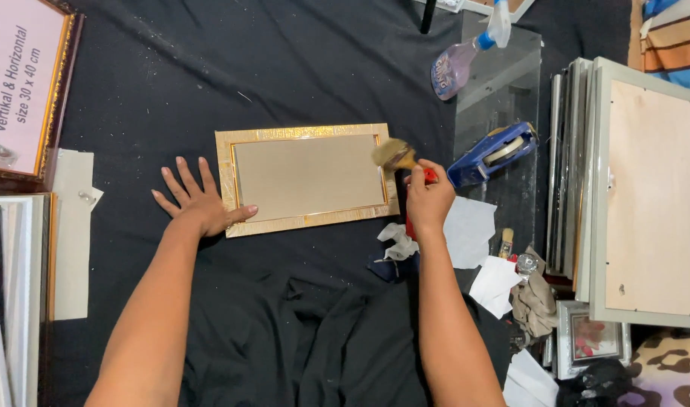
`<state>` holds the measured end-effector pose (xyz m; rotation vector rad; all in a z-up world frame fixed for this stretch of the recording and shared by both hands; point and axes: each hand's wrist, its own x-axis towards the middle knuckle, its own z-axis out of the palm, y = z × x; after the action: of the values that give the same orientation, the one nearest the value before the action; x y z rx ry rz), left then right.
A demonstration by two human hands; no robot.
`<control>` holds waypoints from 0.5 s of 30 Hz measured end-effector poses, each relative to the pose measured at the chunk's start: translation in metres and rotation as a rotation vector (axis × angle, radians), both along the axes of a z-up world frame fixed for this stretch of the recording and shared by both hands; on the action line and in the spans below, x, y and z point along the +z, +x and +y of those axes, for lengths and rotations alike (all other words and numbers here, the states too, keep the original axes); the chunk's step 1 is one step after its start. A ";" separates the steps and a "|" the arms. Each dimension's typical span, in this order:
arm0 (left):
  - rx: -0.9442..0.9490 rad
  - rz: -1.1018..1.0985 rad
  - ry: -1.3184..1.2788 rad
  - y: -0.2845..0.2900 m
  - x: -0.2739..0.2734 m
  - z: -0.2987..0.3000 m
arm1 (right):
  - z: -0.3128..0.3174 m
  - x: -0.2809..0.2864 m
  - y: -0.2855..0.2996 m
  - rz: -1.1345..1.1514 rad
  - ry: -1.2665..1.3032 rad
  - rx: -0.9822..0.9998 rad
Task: The person wipes the surface of a gold picture frame with a white cloth, then uses a brush to dust it. They set the frame aside and pick up a white picture frame with a tulip print, wiping and brushing it similarly. The person flips the white frame over and wipes the back side with a cloth and brush.
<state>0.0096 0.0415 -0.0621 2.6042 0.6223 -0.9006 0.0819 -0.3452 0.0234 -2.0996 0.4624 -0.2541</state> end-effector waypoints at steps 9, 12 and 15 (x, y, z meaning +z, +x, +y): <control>-0.006 0.008 0.006 0.002 -0.003 0.001 | 0.024 0.020 0.019 -0.108 -0.462 0.257; -0.010 -0.007 -0.006 0.001 -0.008 0.002 | 0.079 0.027 0.029 -0.009 -0.601 0.391; -0.015 -0.051 0.022 -0.003 -0.002 -0.001 | 0.137 0.019 0.021 0.085 -0.444 0.627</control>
<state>0.0064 0.0407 -0.0638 2.6456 0.6038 -0.8338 0.1025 -0.2081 0.0422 -2.5747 -0.2423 0.1129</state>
